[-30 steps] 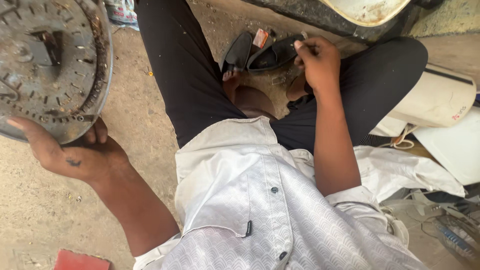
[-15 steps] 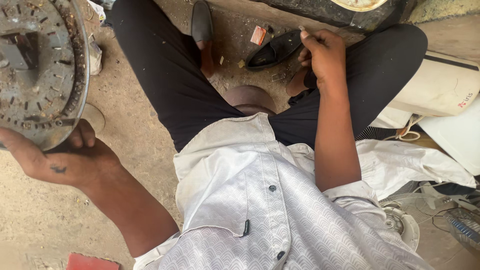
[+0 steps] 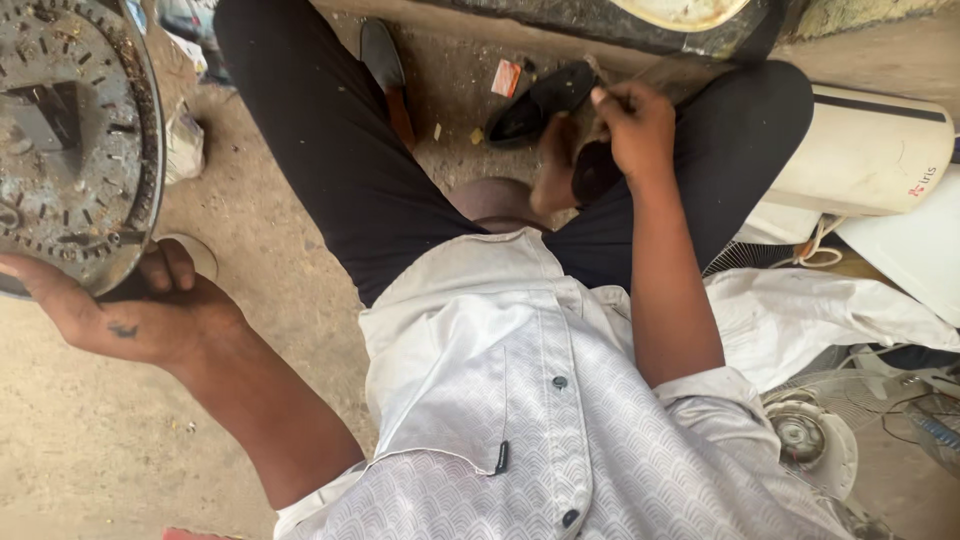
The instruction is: The person sits on the floor and works on a disassembled ceiling fan. They clean the interior of the fan housing, handle the motor and wiring, and then install a new black plastic base cover, securing it with screws and connecting the power cord.
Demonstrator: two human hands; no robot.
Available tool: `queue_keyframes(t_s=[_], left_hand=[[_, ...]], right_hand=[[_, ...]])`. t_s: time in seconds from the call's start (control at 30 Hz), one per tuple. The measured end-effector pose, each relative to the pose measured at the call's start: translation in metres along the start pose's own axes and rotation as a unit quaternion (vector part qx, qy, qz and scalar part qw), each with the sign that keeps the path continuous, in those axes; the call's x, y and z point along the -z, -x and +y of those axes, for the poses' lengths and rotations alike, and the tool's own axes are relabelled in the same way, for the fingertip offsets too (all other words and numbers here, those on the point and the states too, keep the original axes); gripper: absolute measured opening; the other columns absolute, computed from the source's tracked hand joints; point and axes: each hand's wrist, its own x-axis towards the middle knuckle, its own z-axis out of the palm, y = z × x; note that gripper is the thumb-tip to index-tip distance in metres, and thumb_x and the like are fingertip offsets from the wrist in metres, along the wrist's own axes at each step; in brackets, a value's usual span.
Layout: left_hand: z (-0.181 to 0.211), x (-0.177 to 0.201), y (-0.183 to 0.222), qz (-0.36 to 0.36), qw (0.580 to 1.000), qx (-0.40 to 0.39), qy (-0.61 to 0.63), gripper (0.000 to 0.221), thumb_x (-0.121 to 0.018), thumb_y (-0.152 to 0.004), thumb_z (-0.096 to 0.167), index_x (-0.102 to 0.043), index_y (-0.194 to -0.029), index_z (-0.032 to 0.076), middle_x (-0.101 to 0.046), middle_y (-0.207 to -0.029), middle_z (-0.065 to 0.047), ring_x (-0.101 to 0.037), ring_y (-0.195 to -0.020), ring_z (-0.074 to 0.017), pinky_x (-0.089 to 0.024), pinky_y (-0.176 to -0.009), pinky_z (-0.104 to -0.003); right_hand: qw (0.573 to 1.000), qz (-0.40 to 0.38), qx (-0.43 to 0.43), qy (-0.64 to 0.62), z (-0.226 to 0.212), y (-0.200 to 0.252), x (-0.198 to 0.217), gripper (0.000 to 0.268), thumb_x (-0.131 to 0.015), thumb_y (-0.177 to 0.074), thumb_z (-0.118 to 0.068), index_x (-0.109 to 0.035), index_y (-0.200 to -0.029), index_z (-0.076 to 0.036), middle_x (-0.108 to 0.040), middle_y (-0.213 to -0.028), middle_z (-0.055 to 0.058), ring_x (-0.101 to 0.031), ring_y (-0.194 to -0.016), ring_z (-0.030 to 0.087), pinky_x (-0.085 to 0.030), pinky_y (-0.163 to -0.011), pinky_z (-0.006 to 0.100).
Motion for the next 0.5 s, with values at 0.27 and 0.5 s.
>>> queue_keyframes(t_s=[0.27, 0.5], left_hand=[[-0.022, -0.039, -0.027, -0.047, 0.999, -0.025, -0.004, 0.056, -0.059, -0.108, 0.047, -0.053, -0.119, -0.007, -0.047, -0.078, -0.010, -0.037, -0.049, -0.0153, -0.035, -0.042, -0.031], [-0.030, -0.068, -0.026, -0.072, 0.995, 0.051, 0.049, 0.059, -0.064, -0.105, 0.048, -0.058, -0.122, -0.008, -0.057, -0.088, -0.014, -0.041, -0.047, -0.0149, -0.038, -0.041, -0.026]], right_hand=[[0.999, 0.052, -0.006, -0.005, 0.020, 0.022, 0.024, 0.013, -0.075, -0.100, -0.012, -0.072, -0.098, 0.001, -0.071, -0.081, 0.006, -0.068, -0.070, 0.010, -0.055, -0.062, 0.023], [0.997, 0.047, -0.012, -0.063, 0.006, 0.028, 0.027, 0.013, -0.072, -0.101, -0.012, -0.071, -0.100, 0.001, -0.070, -0.083, 0.005, -0.068, -0.072, 0.010, -0.056, -0.064, 0.024]])
